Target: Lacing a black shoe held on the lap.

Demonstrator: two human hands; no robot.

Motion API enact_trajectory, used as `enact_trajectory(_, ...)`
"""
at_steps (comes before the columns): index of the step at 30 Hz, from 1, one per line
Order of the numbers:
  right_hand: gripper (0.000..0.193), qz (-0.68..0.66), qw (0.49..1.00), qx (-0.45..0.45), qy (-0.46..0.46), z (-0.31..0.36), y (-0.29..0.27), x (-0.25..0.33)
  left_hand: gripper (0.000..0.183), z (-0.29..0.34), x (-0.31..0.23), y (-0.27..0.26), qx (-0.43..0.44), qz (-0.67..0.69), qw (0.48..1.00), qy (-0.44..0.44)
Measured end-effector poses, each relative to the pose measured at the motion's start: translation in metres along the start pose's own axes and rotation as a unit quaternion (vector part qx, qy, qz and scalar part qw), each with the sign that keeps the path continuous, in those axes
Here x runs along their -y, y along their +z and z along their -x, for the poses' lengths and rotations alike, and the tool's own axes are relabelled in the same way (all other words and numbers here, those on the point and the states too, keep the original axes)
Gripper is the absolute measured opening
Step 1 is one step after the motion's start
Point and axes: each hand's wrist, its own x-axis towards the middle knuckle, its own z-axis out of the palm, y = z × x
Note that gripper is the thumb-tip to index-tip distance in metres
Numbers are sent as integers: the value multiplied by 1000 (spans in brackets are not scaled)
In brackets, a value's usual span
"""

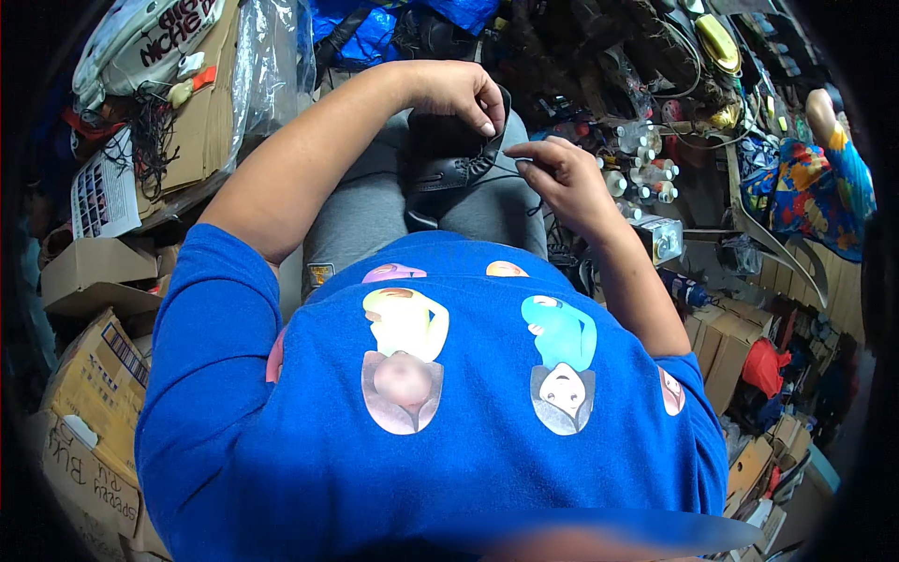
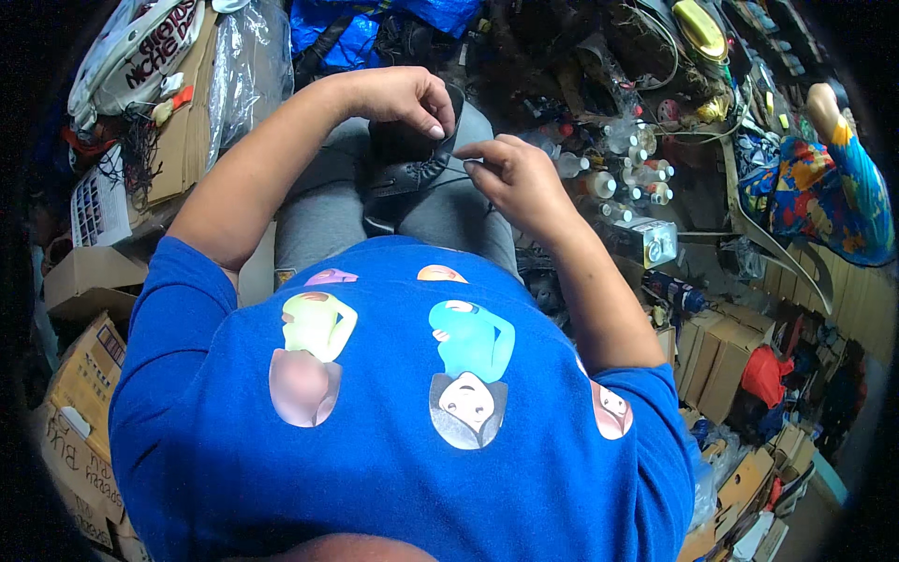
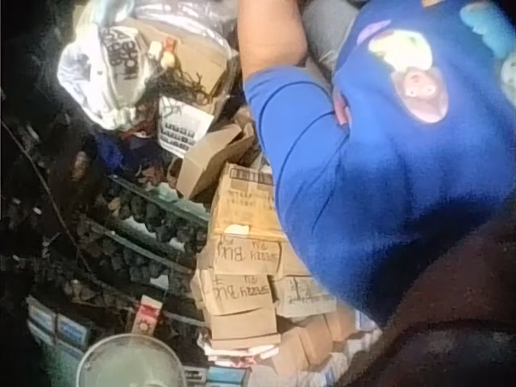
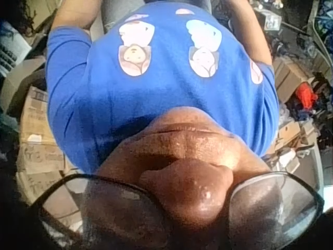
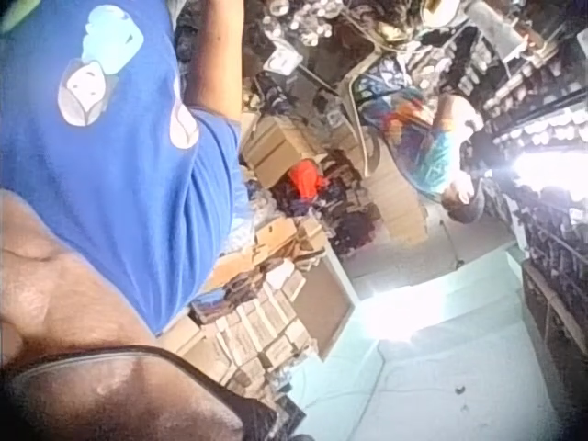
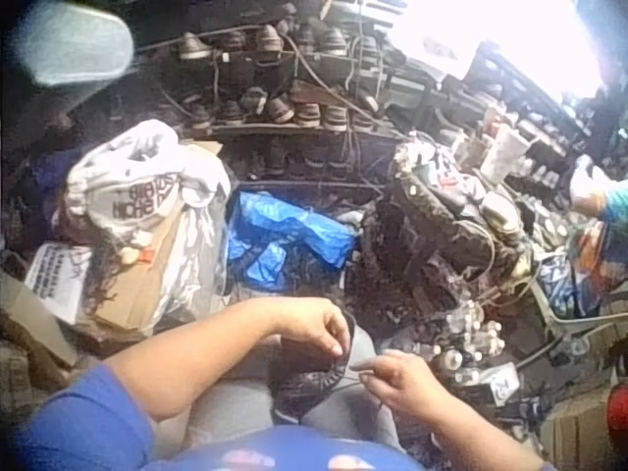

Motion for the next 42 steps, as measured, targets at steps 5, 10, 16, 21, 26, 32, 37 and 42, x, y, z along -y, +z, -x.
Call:
enact_trajectory(5, 20, 38, 999, 5, 10, -12, 9, -6, 20, 0, -2, 0, 11, -12, 999, -35)
enact_trajectory(10, 21, 58, 998, 3, 5, -18, 9, 2, 19, -2, 5, -3, 21, -9, 1000, -17)
enact_trajectory(16, 21, 86, 996, 12, 24, -22, 8, 8, 19, -4, 6, -4, 20, -8, 1000, -16)
enact_trajectory(21, 21, 66, 997, 4, 26, -23, 12, 6, 20, -3, 7, -5, 18, -12, 1000, -19)
enact_trajectory(26, 19, 94, 995, 3, 40, -23, 14, 9, 21, -2, 11, -4, 21, 8, 1000, -7)
enact_trajectory(32, 13, 260, 961, -69, -69, -13, 36, 0, 20, -6, 17, -1, 9, -9, 1000, -3)
enact_trajectory(37, 10, 268, 959, -68, -65, -18, 33, 3, 20, -9, 24, 1, -8, -9, 1000, 19)
enact_trajectory(42, 9, 318, 946, -31, -49, -22, 24, 18, 19, -8, 23, 3, -27, -35, 999, 22)
